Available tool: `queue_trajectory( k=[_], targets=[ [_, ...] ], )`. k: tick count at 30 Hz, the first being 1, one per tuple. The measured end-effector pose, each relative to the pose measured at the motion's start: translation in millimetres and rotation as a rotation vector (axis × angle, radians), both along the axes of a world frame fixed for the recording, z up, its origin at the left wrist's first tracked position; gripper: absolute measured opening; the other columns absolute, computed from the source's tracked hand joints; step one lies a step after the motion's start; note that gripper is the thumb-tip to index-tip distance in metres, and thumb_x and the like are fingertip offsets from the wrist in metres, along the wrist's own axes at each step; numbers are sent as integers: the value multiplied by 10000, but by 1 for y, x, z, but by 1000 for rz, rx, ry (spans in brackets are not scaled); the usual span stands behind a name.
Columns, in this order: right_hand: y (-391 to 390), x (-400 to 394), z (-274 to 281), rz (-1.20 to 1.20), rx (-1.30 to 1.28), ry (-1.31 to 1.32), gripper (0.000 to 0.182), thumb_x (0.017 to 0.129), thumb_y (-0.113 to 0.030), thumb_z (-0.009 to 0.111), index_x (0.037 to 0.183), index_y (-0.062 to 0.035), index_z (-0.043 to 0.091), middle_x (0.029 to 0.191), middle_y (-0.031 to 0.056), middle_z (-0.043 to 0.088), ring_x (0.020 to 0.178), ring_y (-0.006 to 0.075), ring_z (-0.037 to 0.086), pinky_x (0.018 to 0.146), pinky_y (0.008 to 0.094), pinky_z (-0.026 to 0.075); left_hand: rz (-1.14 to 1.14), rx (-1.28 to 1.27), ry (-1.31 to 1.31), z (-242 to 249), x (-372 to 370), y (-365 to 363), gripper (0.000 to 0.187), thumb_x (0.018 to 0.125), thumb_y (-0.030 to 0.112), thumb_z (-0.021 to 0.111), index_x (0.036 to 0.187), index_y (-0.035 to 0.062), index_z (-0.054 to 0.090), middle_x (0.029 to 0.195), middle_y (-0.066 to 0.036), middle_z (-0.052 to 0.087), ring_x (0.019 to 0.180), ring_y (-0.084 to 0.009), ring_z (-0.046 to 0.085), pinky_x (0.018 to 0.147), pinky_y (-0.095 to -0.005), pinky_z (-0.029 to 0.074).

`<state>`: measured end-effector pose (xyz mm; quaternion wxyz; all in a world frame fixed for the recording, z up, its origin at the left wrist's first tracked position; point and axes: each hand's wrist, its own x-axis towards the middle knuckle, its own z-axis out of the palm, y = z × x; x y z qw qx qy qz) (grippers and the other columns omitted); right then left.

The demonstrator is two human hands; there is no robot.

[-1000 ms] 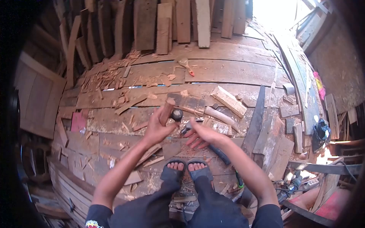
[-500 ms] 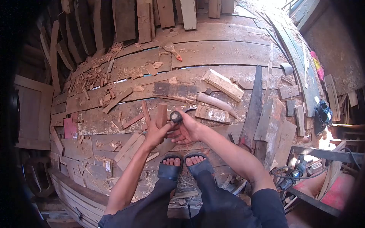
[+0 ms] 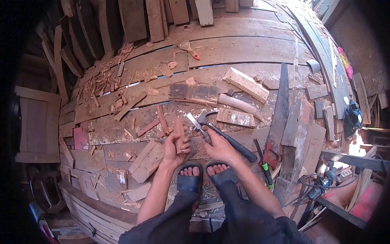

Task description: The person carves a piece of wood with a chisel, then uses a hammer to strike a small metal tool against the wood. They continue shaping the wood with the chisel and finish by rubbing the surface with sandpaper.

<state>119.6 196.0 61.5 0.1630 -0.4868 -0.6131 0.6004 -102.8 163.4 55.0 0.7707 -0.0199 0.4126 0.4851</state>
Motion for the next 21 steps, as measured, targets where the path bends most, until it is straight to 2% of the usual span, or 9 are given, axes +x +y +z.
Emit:
queue_trajectory(
  k=[1,2,5,8,11,12,17,20,21],
  targets=[
    [-5,3,-3,27,154,-122,351,958,-169,610,1263,2,578,1057,201,706,952,332,704,853,422,552,25,-31,-202,-4,-2,-4,357,981,271,481,1294,100,498,911,-66,567,604,-106,490,503,-259,446],
    [-9,4,-7,21,62,-107,447,939,-202,631,1335,-3,569,1102,249,697,1057,390,687,933,453,525,46,-148,-197,-10,1,-6,330,1008,349,413,1154,72,518,877,-67,575,578,-122,445,472,-255,382],
    [-18,4,11,-11,-7,-120,495,932,-196,626,1393,-26,564,1162,255,700,1132,372,681,964,432,517,66,-201,-136,-25,4,-15,297,1005,341,410,1100,76,507,880,-69,579,589,-134,467,464,-266,395],
    [-19,8,7,22,-42,-96,500,951,-226,623,1409,-37,560,1212,257,694,1165,379,669,1003,426,502,56,-268,40,-11,14,-11,327,1038,357,429,1149,58,506,917,-86,608,606,-145,490,491,-260,414],
    [-19,8,7,-8,-4,-146,444,980,-214,617,1390,-47,579,1119,217,713,1094,307,705,952,390,526,26,-235,301,2,32,-15,344,1053,369,454,1176,51,503,938,-89,625,612,-143,495,511,-258,427],
    [-16,7,14,-26,-105,-120,429,993,-213,616,1387,-47,577,1084,195,708,1072,272,710,934,372,529,17,-202,399,3,36,-17,348,1057,371,463,1184,49,502,944,-89,630,613,-141,495,518,-258,432],
    [-2,10,27,-128,-520,179,364,1043,-204,614,1363,-40,558,892,82,660,892,114,689,779,294,527,47,-229,176,-15,12,-20,297,1040,315,515,1172,49,510,867,-38,581,573,-94,456,455,-232,361],
    [-10,9,0,-104,-292,314,338,1071,-210,589,1367,-51,547,904,45,657,798,130,629,750,321,535,7,-239,104,-29,4,-22,218,997,221,548,1137,57,522,836,-12,544,523,-63,396,408,-208,310],
    [-11,6,2,-79,-219,218,330,1067,-208,590,1350,-42,551,917,65,662,833,147,653,765,333,538,-27,-232,104,-30,4,-22,194,979,185,554,1125,60,524,831,-4,532,504,-53,373,391,-199,295]
  ],
)
